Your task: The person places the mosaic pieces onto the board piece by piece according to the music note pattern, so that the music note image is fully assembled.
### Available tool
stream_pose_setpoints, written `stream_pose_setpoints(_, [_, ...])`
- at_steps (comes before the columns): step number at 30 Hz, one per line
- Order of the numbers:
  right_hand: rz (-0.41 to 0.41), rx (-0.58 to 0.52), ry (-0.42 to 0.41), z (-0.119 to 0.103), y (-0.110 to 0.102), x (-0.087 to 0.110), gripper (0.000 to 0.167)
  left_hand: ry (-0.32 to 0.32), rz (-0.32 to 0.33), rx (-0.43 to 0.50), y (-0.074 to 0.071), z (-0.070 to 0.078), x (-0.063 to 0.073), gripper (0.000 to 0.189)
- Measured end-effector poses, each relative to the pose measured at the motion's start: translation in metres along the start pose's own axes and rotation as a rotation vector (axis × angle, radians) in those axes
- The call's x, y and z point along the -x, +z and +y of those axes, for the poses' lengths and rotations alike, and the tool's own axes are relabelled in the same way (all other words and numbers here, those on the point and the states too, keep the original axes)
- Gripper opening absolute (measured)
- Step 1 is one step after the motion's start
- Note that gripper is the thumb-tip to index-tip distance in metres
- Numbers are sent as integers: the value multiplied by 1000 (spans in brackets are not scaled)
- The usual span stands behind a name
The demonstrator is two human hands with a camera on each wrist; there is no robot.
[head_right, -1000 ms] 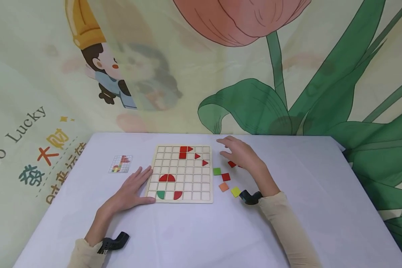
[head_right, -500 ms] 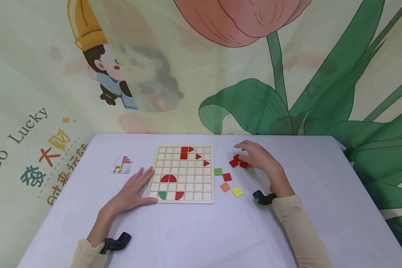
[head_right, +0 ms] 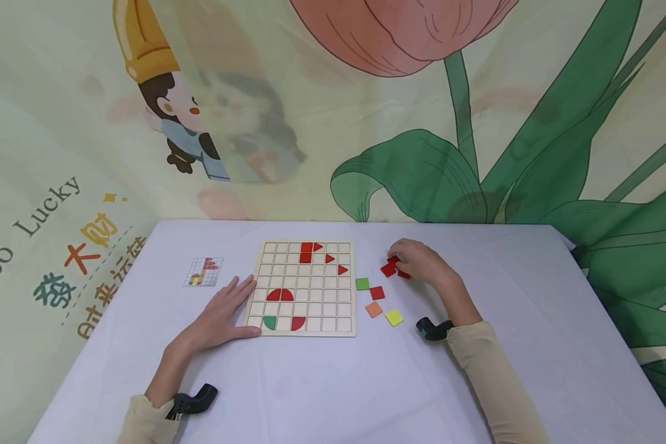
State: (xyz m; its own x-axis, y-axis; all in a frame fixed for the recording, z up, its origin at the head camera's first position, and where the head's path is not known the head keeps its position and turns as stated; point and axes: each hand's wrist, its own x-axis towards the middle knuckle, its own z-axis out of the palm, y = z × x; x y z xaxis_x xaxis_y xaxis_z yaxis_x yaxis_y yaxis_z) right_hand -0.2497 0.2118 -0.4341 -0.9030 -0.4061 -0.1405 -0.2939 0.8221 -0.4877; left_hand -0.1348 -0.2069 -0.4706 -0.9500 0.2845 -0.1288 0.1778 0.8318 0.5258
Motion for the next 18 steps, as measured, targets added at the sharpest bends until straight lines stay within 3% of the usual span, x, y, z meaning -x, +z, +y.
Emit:
stream_pose_setpoints(7, [-12,15,-18,4,3,-3,34,-5,-2,1,-1,1,0,103])
stream_pose_setpoints(18, [-40,-13,-3,3,4,-1,58,22,17,-2,1,-2,1,103])
